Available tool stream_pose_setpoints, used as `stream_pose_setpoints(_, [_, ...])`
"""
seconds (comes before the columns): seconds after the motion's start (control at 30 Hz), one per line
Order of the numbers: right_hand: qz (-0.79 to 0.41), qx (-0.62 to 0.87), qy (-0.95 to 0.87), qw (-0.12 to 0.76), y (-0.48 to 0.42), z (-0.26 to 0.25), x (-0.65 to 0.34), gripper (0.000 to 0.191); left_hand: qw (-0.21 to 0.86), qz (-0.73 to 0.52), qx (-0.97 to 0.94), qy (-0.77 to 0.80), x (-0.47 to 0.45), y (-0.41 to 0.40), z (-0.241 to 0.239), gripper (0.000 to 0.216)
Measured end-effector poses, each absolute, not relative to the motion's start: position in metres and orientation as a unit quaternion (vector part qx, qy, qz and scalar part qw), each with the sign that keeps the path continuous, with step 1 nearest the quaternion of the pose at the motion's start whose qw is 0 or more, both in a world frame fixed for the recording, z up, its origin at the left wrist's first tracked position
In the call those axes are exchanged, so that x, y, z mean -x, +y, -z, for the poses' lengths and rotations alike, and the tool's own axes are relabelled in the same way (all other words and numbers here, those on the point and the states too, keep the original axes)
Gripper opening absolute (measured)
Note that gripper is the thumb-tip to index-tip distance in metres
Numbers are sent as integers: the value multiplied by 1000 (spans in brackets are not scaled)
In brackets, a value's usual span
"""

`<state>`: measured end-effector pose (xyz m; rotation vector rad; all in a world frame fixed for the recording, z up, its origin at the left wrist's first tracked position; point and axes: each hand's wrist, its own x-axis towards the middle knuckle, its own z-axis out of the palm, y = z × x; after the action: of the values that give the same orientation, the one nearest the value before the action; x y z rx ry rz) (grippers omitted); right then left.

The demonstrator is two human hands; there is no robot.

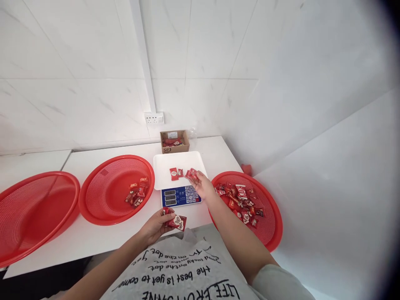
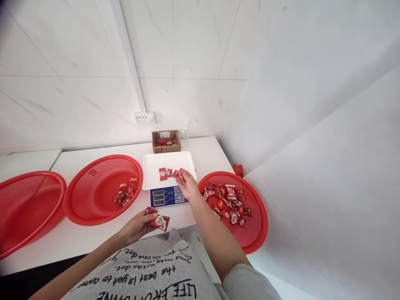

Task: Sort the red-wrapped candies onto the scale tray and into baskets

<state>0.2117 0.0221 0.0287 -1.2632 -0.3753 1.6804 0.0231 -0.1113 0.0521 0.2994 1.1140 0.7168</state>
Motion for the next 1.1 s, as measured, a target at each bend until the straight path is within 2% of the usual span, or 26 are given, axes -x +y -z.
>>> stream_pose_setpoints(0.17, [-717,525,-206,409,16,-38,-202,30,769,-338,-153,521,-20,-110,-59,32])
stream_pose_setpoints(0.23, [-740,521,-232,356,-9,-38,-205,35,766,-339,-160,523,-22,-105,-60,35])
stream_pose_setpoints(0.33, [-795,463,-329,213,-49,-38,-216,43,766,-337,-181,517,-31,-98,-59,39])
stream_pose_setpoints(0.4, [-789,450,-378,179,-68,-36,-223,47,767,-330,-200,513,-39,-92,-57,41])
stream_pose_setpoints(0.77, [-727,544,-285,309,-60,-21,-259,45,758,-309,-197,540,-68,-49,-51,46])
stream_pose_setpoints(1.1, [-712,572,-156,376,-35,-43,-255,24,748,-263,-193,577,-47,-46,-82,37])
